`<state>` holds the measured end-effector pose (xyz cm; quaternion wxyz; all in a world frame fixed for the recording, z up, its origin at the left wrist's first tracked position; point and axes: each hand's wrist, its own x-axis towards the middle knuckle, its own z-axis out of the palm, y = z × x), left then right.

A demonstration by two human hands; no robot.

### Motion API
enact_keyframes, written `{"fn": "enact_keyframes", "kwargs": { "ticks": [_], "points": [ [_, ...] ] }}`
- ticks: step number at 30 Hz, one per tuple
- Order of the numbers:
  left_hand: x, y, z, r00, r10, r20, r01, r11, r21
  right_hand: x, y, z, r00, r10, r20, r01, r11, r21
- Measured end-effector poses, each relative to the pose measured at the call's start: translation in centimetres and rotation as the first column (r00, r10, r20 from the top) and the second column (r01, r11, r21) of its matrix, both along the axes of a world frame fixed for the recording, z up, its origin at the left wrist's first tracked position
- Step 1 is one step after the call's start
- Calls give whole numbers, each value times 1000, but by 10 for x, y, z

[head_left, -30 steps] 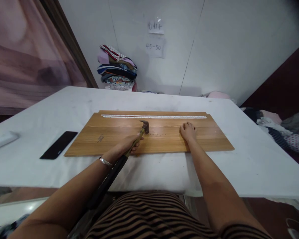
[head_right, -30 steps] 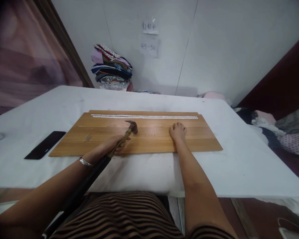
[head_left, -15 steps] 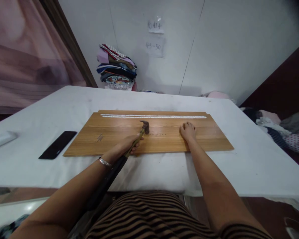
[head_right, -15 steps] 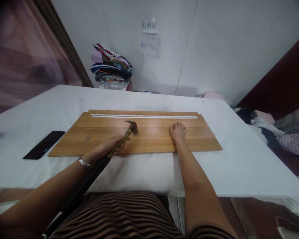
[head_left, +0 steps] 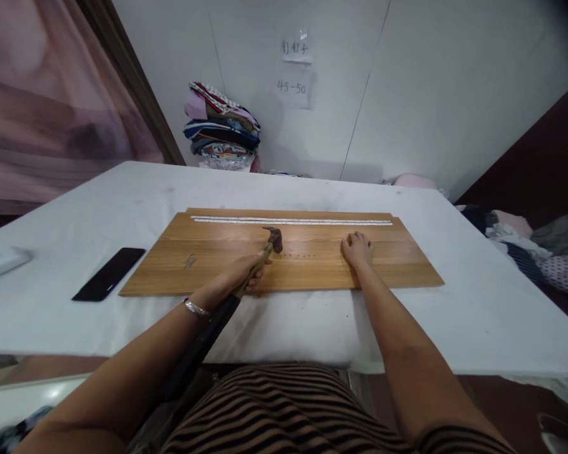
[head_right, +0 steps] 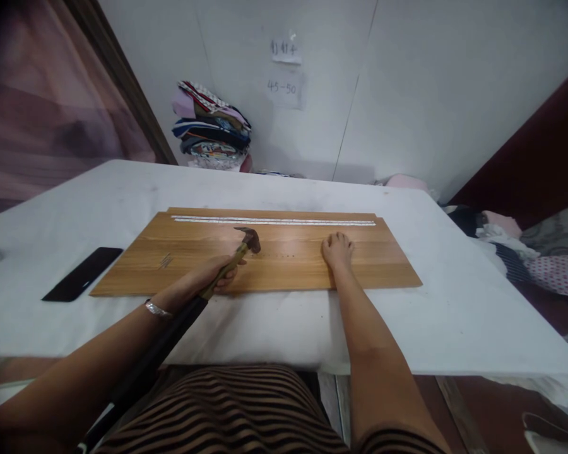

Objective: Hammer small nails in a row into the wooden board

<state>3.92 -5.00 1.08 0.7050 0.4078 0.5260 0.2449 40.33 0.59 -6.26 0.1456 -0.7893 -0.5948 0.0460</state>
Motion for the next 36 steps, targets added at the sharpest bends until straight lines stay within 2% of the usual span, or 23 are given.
{"fn": "enact_keyframes", "kwargs": {
  "ticks": [7, 16, 24, 32, 36],
  "points": [
    [6, -2, 7, 995, 48, -87, -52, 998, -36, 0, 0, 0, 1000, -14, -5, 14, 1000, -8],
    [3, -1, 3, 999, 26, -42, -27, 1000, -15, -1, 0, 1, 1000, -12, 4, 12, 1000, 0],
    [8, -4, 11, 996, 51, -76, -53, 998, -30, -1, 0, 1, 1000, -6, 0, 6, 1000, -11],
    [4, -3, 2, 997, 30, -65, -32, 999, -23, 0, 0, 2, 1000, 0, 7, 0, 1000, -27],
    [1, -3, 4, 999, 22, -38, -21, 1000, 5, -1, 0, 3, 1000, -1, 8, 2, 1000, -31]
  ]
}}
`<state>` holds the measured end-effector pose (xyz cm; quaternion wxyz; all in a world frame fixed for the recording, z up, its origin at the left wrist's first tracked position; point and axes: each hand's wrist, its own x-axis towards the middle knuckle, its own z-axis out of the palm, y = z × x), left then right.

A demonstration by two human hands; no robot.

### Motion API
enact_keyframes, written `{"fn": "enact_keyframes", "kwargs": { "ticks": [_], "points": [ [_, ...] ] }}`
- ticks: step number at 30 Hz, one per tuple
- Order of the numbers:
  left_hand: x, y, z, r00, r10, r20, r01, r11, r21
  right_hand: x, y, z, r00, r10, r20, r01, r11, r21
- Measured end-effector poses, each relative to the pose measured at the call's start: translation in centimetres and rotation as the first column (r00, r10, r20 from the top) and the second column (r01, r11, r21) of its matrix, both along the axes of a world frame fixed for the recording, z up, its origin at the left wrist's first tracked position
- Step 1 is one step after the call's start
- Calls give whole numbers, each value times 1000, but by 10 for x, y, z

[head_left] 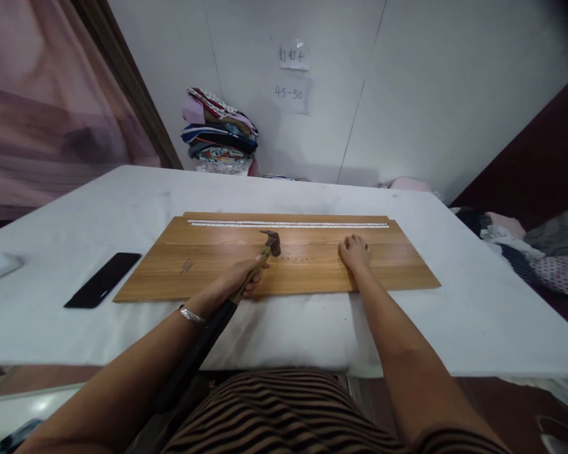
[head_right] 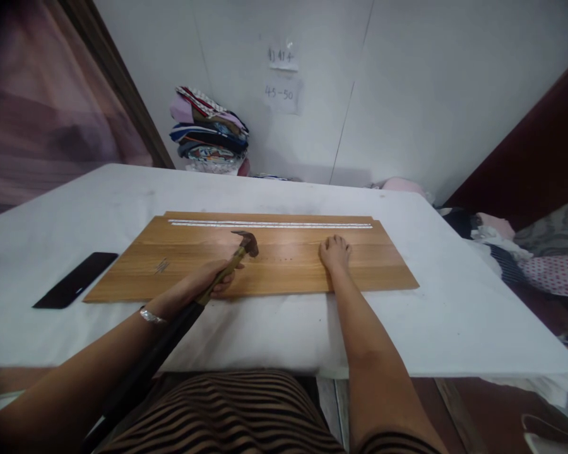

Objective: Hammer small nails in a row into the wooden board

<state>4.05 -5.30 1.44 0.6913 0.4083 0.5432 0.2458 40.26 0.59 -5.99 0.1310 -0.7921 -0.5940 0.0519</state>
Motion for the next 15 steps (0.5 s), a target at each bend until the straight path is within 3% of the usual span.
{"fn": "enact_keyframes", "kwargs": {
  "ticks": [15],
  "points": [
    [4, -4, 7, 999, 26, -27, -27, 999, -27, 1, 0, -2, 1000, 0, -2, 0, 999, 38]
  ]
}}
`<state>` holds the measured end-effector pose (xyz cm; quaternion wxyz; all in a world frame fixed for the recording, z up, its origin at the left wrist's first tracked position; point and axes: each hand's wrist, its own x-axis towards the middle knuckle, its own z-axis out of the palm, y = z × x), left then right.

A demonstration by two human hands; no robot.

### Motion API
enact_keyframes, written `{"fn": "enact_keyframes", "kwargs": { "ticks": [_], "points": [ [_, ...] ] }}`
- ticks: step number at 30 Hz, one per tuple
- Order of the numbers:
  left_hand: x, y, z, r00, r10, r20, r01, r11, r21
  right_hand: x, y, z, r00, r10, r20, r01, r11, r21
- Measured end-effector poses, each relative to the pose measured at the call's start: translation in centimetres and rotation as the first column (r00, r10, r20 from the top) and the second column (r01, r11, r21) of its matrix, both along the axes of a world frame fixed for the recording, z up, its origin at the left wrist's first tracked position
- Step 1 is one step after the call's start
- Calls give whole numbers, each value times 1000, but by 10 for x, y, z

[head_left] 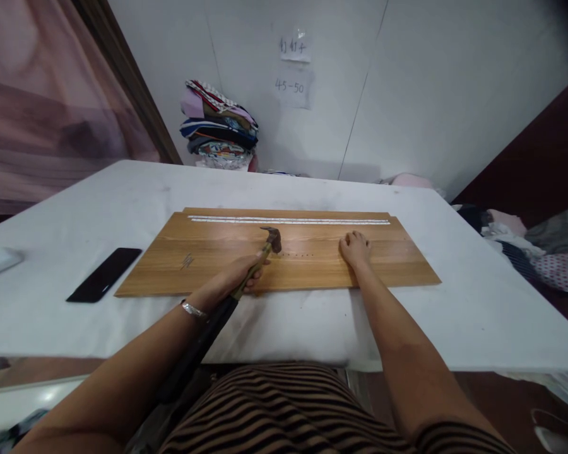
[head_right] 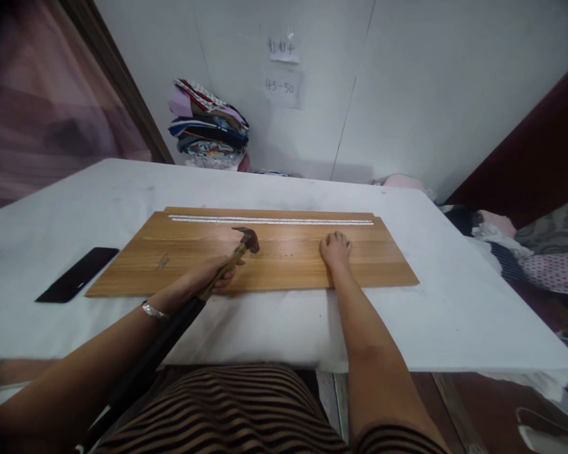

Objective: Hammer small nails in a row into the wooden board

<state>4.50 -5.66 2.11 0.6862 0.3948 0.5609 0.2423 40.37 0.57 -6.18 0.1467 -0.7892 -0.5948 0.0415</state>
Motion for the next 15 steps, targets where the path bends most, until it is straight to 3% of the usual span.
{"fn": "enact_keyframes", "kwargs": {
  "ticks": [15],
  "points": [
    [-1, 5, -8, 1000, -10, -7, 10, 1000, -17, 1, 2, -5, 1000, -3, -10, 3, 999, 32]
  ]
}}
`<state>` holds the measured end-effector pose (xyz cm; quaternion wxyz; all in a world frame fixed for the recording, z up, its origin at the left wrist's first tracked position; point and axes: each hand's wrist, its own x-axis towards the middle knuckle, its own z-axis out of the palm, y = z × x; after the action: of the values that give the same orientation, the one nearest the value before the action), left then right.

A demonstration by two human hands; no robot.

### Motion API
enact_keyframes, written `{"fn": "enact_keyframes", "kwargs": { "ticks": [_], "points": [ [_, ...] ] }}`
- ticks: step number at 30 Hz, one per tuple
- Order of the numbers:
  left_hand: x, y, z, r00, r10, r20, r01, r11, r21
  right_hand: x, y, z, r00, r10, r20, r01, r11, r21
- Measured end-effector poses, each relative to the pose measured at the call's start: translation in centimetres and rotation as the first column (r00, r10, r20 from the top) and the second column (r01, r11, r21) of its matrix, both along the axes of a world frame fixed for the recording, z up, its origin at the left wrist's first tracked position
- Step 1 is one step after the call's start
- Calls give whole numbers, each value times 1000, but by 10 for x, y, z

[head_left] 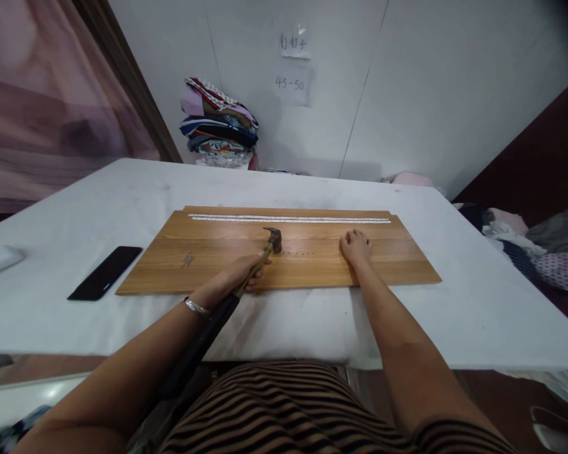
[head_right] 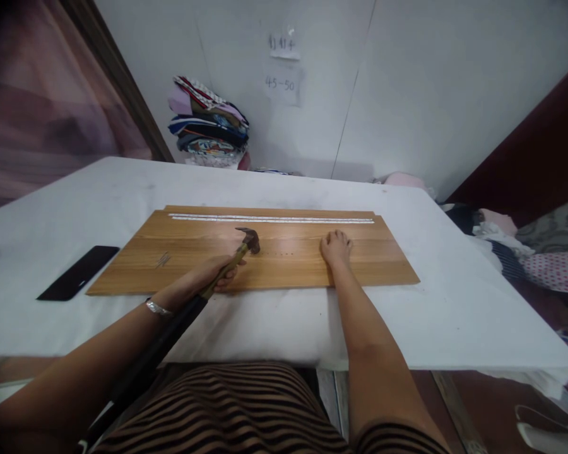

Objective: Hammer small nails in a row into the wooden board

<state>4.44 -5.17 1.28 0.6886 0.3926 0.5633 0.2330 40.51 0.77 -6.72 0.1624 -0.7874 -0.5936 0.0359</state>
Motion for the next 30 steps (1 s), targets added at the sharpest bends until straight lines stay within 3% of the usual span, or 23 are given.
{"fn": "enact_keyframes", "kwargs": {
  "ticks": [18, 26, 30],
  "points": [
    [-1, -1, 3, 1000, 15, 17, -15, 1000, 19, -1, 0, 4, 1000, -6, -2, 6, 999, -36],
    [-5, 7, -7, 998, -42, 48, 40, 999, 35, -5, -2, 12, 1000, -4, 5, 4, 998, -61],
    [-7, 9, -11, 999, -12, 46, 10, 999, 39, -6, -3, 15, 1000, 2, 3, -2, 998, -61]
  ]
}}
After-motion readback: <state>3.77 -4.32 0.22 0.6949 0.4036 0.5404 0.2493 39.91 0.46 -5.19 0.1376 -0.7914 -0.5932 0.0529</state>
